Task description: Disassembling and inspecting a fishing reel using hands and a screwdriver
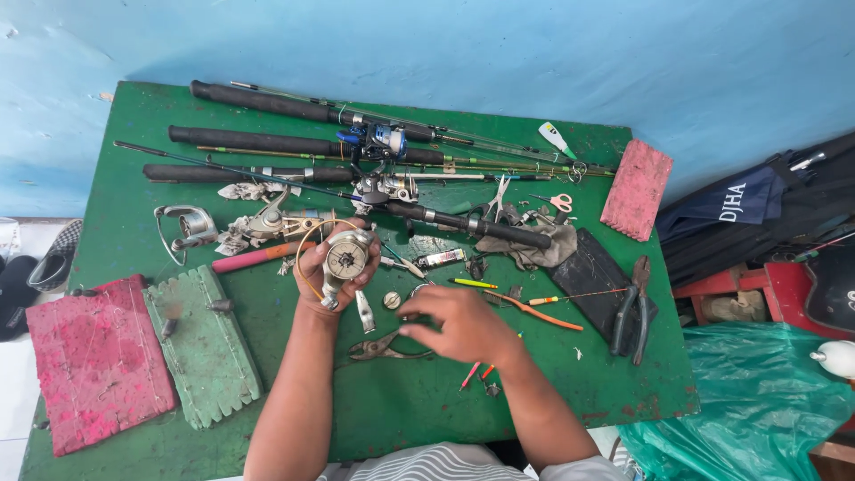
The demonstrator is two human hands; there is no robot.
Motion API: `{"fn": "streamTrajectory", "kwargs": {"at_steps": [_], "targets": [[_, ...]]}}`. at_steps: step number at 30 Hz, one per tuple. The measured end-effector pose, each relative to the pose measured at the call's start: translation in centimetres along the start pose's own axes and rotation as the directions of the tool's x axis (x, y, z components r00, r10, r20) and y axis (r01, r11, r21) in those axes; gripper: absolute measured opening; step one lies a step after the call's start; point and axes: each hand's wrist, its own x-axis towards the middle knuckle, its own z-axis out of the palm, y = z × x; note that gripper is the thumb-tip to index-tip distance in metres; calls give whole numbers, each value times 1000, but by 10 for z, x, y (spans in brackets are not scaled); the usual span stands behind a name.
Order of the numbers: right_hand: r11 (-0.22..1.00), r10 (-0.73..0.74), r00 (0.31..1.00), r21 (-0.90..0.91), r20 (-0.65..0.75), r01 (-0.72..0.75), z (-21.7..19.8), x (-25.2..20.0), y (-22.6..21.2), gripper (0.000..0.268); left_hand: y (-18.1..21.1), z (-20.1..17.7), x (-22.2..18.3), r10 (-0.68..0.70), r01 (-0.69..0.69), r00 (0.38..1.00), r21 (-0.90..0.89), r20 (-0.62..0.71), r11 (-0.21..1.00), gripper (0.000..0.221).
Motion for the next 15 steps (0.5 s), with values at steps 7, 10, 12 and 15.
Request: {"fn": "streamTrajectory", "kwargs": {"at_steps": [7, 10, 12, 15], "targets": [[944, 219, 960, 288, -173, -163, -2, -19, 50, 4, 5, -3, 2, 3, -3, 1000, -57, -4, 998, 63], [924, 342, 899, 272, -272, -269, -11, -33, 82, 8, 11, -4, 1, 40, -39, 999, -76, 2, 996, 64], [887, 424, 879, 293, -218, -356, -21, -46, 87, 15, 14, 3, -4, 58, -57, 998, -91, 3, 994, 62], [799, 577, 815, 237, -45, -553, -32, -55, 77, 21, 17, 7, -6, 86, -86, 996, -99, 1, 991, 60]]}}
